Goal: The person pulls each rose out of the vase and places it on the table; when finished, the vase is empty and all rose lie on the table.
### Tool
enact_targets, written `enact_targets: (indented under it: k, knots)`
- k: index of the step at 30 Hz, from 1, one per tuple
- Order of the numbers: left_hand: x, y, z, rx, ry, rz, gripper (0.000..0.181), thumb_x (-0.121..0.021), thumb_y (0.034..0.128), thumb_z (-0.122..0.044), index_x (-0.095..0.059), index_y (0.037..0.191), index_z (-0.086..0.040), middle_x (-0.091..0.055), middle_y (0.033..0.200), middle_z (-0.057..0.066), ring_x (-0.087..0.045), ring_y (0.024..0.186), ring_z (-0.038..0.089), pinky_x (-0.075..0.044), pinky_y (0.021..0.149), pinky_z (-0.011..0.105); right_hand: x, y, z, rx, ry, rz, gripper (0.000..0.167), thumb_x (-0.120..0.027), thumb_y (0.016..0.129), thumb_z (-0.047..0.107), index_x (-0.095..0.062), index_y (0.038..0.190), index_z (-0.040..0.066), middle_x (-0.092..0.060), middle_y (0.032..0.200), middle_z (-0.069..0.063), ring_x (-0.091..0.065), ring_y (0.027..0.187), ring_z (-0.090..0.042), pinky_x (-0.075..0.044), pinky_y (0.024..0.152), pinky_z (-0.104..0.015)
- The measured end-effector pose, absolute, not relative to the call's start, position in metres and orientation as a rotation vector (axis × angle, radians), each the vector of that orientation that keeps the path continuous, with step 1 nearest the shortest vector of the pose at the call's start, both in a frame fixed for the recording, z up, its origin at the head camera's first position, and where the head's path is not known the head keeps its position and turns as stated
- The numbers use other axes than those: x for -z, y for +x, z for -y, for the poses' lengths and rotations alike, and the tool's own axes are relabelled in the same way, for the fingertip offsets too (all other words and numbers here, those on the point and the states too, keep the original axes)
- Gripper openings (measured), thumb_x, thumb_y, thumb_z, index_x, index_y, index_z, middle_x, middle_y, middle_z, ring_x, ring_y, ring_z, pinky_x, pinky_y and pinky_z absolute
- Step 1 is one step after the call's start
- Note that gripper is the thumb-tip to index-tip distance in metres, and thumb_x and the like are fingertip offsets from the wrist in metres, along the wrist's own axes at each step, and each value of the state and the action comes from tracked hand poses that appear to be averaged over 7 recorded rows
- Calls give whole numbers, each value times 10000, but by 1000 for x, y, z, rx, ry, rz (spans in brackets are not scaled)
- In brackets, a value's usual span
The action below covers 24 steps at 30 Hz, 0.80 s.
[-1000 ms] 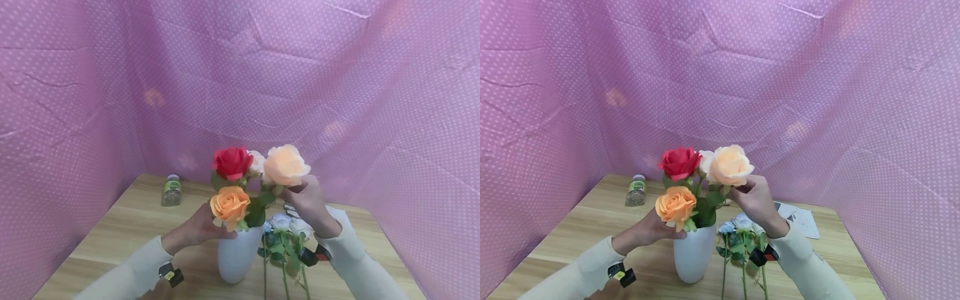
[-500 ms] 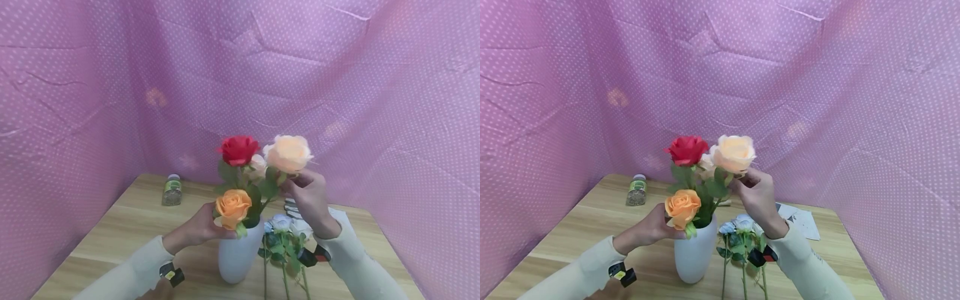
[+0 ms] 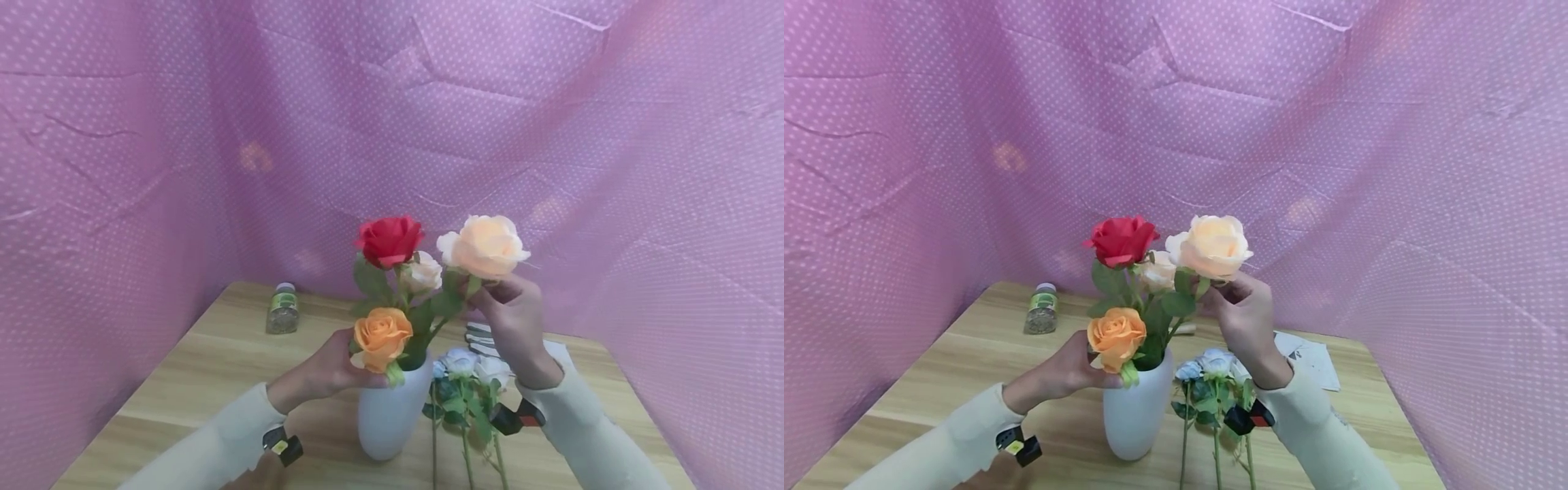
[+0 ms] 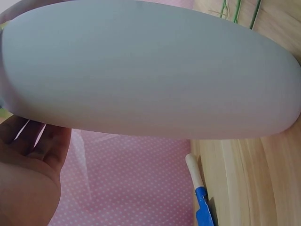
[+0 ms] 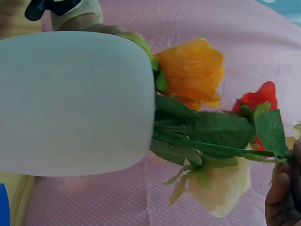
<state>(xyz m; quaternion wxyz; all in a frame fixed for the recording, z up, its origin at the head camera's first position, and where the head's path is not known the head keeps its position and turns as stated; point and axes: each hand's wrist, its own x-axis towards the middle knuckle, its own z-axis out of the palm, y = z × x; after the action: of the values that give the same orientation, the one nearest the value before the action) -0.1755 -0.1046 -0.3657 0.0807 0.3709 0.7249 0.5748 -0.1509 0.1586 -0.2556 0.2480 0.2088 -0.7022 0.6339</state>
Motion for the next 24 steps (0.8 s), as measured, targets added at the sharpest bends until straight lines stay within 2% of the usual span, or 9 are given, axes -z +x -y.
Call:
enact_targets:
  k: [3,5,8,11,13,15,19,24]
  knots:
    - [365,-175,105,-1724,1093,-2169,634,-812,846,-267,-537,1408,-165,-638,1401,25,-570,1342,262,-421,1162,574,260,-152,-153,-1798,509,1960,411,-618,842,-125,-750,954,248,-772,814,103,-698,655,-46,-613,611,-228]
    - [365,-175,106,-1738,1082,-2159,633,-811,846,-264,-538,1409,-168,-630,1411,25,-561,1353,253,-395,1173,602,265,-154,-150,-1843,518,2007,380,-635,846,-105,-744,977,235,-767,815,107,-686,658,-44,-612,619,-226]
    - [365,-175,105,-1795,1081,-2114,596,-798,860,-267,-561,1389,-128,-646,1387,71,-587,1312,163,-368,1176,638,273,-156,-145,-1848,566,2096,243,-656,867,-71,-747,999,112,-741,798,120,-658,670,-46,-599,640,-230]
    - [365,-174,103,-1884,1088,-2050,567,-766,888,-269,-570,1372,-47,-654,1358,161,-607,1252,51,-360,1176,646,280,-155,-144,-1808,607,2155,152,-652,884,-56,-719,1020,-65,-720,791,134,-648,689,-47,-593,658,-237]
    - [365,-172,100,-1941,1084,-2024,552,-744,905,-267,-572,1359,-3,-655,1339,209,-616,1218,9,-391,1181,585,284,-155,-143,-1794,618,2170,172,-641,891,-54,-690,1034,-137,-711,793,143,-646,699,-41,-590,668,-233]
    - [364,-171,98,-1984,1073,-2016,541,-735,907,-254,-576,1347,18,-658,1320,235,-633,1188,8,-445,1165,466,286,-154,-143,-1801,635,2182,198,-631,903,-48,-670,1060,-162,-714,817,150,-649,717,-34,-592,682,-228]
    - [364,-168,93,-2029,1051,-2029,484,-740,899,-214,-606,1305,13,-682,1269,234,-656,1128,45,-489,1075,243,290,-152,-141,-1839,639,2217,236,-644,930,-3,-662,1114,-149,-731,902,165,-675,805,-26,-606,745,-232]
    - [364,-163,88,-2066,1036,-2059,456,-753,887,-155,-615,1300,-18,-684,1285,197,-633,1151,54,-457,1083,242,293,-150,-140,-1873,652,2227,274,-659,933,19,-660,1159,-135,-744,1002,178,-713,911,-48,-624,812,-279]
